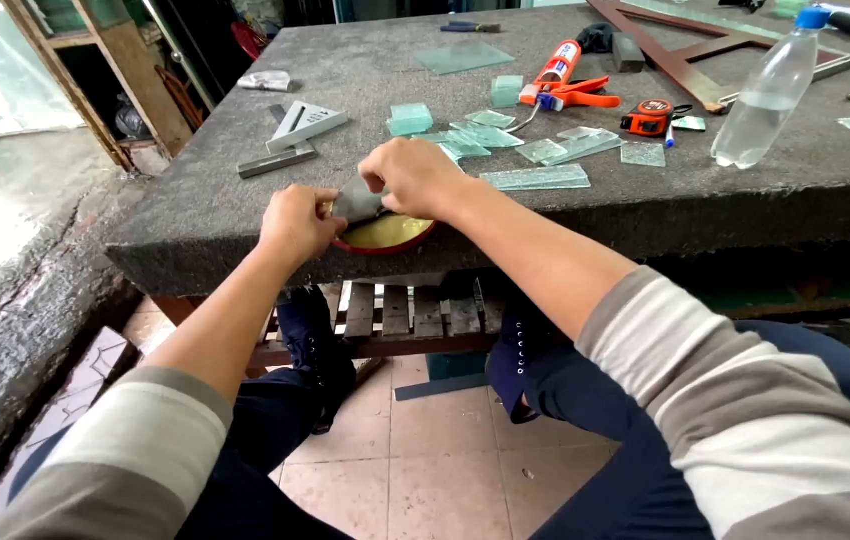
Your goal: The person sits at a workbench and repeatedly rubs the edges of small glass pieces against a circular grinding tool to smooth them. They handle each piece one at a time, rotating it to work different edges, then place the finished pieces on the table.
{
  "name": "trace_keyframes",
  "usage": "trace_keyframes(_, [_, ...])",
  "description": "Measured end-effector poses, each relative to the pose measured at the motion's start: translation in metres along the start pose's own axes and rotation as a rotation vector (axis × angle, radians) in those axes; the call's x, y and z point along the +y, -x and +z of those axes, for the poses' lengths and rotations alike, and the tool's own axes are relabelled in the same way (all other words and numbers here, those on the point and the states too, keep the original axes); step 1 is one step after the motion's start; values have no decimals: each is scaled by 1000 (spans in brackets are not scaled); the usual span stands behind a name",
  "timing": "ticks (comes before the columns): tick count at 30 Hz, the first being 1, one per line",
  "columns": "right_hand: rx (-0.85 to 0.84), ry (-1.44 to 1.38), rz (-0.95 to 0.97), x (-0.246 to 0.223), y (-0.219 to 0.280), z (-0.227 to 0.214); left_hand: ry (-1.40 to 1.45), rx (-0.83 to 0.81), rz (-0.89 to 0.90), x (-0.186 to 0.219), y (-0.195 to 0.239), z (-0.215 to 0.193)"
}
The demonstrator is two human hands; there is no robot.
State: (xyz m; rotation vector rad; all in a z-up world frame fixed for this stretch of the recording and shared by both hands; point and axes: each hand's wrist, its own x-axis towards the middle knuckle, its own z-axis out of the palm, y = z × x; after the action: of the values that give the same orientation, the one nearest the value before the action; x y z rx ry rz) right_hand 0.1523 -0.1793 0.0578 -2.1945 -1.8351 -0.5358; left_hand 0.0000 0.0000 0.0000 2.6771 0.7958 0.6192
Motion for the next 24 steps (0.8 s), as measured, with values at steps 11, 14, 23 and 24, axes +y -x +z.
trace_keyframes(11, [54,73,4,-6,-6,23,-32,16,42,1,3,-1])
trace_keyframes(14, [60,64,34,-8,-9,16,-23,29,40,5,9,-11])
trace_keyframes(23, [-15,-9,-55,-13,0,-4,11,18,8,14,15,-16])
trace_keyframes(24, [-61,-47,-93,-16,0,-10,21,19,10,12,14,-16])
